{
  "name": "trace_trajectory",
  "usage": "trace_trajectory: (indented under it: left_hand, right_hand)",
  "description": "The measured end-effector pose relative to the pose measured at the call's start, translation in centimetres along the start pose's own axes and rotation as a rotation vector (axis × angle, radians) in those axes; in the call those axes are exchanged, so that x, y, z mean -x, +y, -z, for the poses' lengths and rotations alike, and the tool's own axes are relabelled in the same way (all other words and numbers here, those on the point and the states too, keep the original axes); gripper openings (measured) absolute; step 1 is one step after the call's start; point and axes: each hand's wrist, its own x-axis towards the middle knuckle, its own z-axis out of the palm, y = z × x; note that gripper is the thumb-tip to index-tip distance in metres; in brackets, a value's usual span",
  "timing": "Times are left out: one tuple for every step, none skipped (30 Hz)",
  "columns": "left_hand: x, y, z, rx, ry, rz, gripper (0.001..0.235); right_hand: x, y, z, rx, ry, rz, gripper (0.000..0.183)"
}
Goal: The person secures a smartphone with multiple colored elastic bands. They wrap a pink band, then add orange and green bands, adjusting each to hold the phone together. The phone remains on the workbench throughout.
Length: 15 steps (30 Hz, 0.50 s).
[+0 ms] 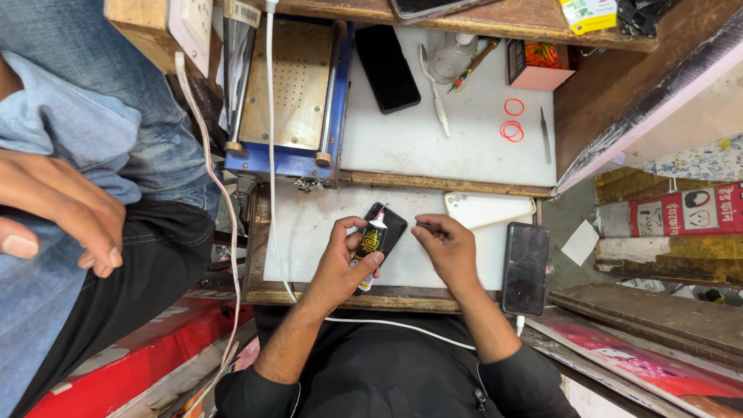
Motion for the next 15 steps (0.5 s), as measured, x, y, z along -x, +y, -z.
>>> trace_trajectory:
  left_hand:
    - [0.0, 0.0, -0.2, 0.009, -0.016, -0.029, 0.055]
    - [0.0, -0.1, -0.4, 0.019, -0.032, -0.057, 0.054]
    - [0.0, 0.0, -0.7, 0.027, -0.053, -0.085, 0.053]
    - [0.1, 0.0, -0.9, 0.007, -0.08, -0.102, 0.053]
    - [0.3, 0.2, -1.1, -0.015, -0.105, -0.12, 0.054]
    - [0.4, 0.3, -1.3, -0.036, -0.131, -0.137, 0.054]
    - [0.6, 0.5, -1.6, -0.081, -0.136, -0.128, 0.053]
    - [0.8, 0.7, -1.9, -0.126, -0.14, -0.119, 0.053]
    - [1.0, 1.0, -2.1, -0.171, -0.14, -0.111, 0.053]
    - [1.1, 1.3, -2.3, -0.186, -0.138, -0.114, 0.053]
    - [1.3, 1.6, -2.4, -0.201, -0.13, -0.118, 0.052]
    - [1.5, 2.0, -2.5, -0.216, -0.122, -0.121, 0.052]
    - [1.6, 2.3, -2.6, -0.249, -0.12, -0.116, 0.052]
    - [1.7, 2.6, -2.7, -0.281, -0.119, -0.111, 0.052]
    - [1.9, 2.9, -2.8, -0.313, -0.12, -0.104, 0.051]
  right_hand:
    - [0.5, 0.3, 0.3, -0.184, -0.036, 0.008, 0.02]
    - [0.9, 0.5, 0.5, -0.368, -0.071, 0.016, 0.019]
    - [1.2, 0.6, 0.8, -0.552, -0.102, 0.027, 0.018]
    - [1.5, 0.7, 1.0, -0.656, -0.115, -0.02, 0.018]
    - [1.8, 0.6, 1.3, -0.762, -0.129, -0.065, 0.017]
    - [2.0, 0.5, 1.5, -0.867, -0.143, -0.11, 0.016]
    - [2.2, 0.3, 1.7, -0.891, -0.148, -0.107, 0.017]
    - [2.5, 0.2, 1.8, -0.916, -0.154, -0.103, 0.017]
    - [2.8, 0.0, 1.9, -0.941, -0.163, -0.1, 0.018]
    - [3.0, -0.1, 2.0, -0.962, -0.183, -0.071, 0.019]
    - [3.1, -0.2, 2.1, -0.984, -0.208, -0.044, 0.02]
    - [3.3, -0.3, 2.1, -1.005, -0.233, -0.015, 0.022]
    - [3.4, -0.5, 2.1, -1.011, -0.255, 0.0, 0.023]
    - [3.5, -0.6, 2.0, -1.017, -0.277, 0.015, 0.024]
    - [3.6, -0.6, 2.0, -1.023, -0.296, 0.03, 0.026]
